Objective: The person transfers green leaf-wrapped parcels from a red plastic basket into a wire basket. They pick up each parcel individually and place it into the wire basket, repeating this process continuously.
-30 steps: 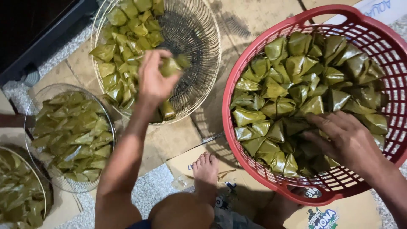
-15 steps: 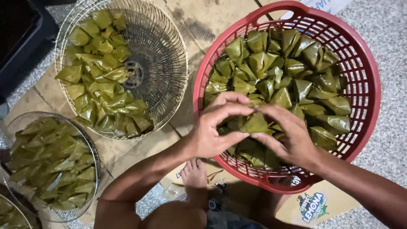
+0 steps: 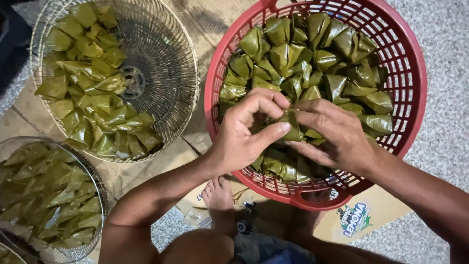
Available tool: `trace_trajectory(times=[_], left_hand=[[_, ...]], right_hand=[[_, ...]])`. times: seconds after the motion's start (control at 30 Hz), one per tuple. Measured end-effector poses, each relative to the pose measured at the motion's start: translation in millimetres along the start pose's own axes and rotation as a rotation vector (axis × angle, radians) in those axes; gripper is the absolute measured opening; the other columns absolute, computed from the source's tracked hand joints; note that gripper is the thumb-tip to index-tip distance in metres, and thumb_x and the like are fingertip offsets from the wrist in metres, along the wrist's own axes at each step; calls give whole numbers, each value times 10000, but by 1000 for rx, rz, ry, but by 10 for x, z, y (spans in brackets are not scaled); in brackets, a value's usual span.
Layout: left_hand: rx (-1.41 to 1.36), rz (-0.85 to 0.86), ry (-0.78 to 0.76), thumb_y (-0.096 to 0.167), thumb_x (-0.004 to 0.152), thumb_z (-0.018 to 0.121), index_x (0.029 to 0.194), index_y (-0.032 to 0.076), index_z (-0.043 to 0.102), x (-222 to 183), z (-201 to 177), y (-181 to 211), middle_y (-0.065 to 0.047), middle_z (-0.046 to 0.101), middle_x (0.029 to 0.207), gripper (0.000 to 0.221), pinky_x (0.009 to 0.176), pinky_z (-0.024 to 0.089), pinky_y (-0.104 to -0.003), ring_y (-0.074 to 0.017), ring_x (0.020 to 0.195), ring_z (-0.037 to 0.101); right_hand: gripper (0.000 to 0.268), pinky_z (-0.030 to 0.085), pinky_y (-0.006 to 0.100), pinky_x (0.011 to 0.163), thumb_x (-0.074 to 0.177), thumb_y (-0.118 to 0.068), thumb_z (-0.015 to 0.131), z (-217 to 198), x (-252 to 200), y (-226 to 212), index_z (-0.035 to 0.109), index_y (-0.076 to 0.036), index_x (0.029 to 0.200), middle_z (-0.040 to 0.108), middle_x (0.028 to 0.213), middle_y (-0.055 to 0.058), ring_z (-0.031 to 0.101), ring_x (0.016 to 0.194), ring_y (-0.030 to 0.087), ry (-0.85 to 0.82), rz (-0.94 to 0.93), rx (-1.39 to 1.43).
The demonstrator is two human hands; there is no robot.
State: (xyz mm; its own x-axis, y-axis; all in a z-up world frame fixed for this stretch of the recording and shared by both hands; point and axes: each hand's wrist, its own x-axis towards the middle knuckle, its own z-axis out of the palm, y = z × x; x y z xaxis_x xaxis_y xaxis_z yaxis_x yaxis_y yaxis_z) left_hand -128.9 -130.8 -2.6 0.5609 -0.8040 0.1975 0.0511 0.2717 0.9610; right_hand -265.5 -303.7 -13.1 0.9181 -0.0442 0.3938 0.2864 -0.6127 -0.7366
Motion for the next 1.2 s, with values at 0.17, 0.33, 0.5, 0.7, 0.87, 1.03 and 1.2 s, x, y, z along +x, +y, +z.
trace_trajectory(times=[0.17,0.33,0.5,0.7,0.87,1.03,1.2], left_hand=[[-212,-86,21,-9,956,707,1107,31,600,-13,38,-128,-100,661,1114,189,925,541,-309,-144,1043,656],[-323,-147,0,-48,954,701,1206,8,564,-51,32,-180,-115,675,1040,293,863,597,-314,-158,954,680],[20,-128,28,-93,927,668,1106,85,564,-61,-103,-181,-66,642,1032,274,756,585,-251,-146,853,637],[34,-124,141,-117,931,621,1136,47,565,-66,-495,-50,-86,618,1050,269,785,595,-267,-160,875,619],[168,-185,212,-109,916,634,1080,33,589,-96,-664,10,-91,642,996,222,620,525,-197,-129,747,584],[248,-91,265,-133,933,607,1117,6,557,-134,-989,173,-117,650,1050,235,720,564,-226,-148,830,621],[669,-36,403,-67,994,607,1164,17,532,-177,-1958,196,-74,603,1066,203,815,500,-257,-136,898,554]], right_hand=[[359,584,498,713,843,-50,793,4,-107,11,664,41,1165,678,1038,243,704,881,411,22,-52,-29],[396,573,465,729,817,12,766,-51,-377,44,728,-74,1202,668,1057,227,666,860,356,-46,-89,-169],[629,599,296,690,841,-37,710,-430,-513,-43,586,-276,1410,623,1070,-12,589,819,159,-516,-22,-529],[612,619,402,933,698,-113,793,-445,-612,-6,656,-206,1287,687,1200,49,666,988,244,-843,193,-603],[544,670,395,850,680,-78,790,-228,-696,144,702,-145,1213,673,1146,59,679,959,237,-833,105,-693],[607,619,413,885,696,-123,772,-84,-643,111,650,-162,1289,661,1152,74,667,995,244,-943,140,-755],[633,573,441,1011,712,-293,742,10,-616,124,610,-137,1311,649,1099,33,657,1107,237,-882,188,-802]])
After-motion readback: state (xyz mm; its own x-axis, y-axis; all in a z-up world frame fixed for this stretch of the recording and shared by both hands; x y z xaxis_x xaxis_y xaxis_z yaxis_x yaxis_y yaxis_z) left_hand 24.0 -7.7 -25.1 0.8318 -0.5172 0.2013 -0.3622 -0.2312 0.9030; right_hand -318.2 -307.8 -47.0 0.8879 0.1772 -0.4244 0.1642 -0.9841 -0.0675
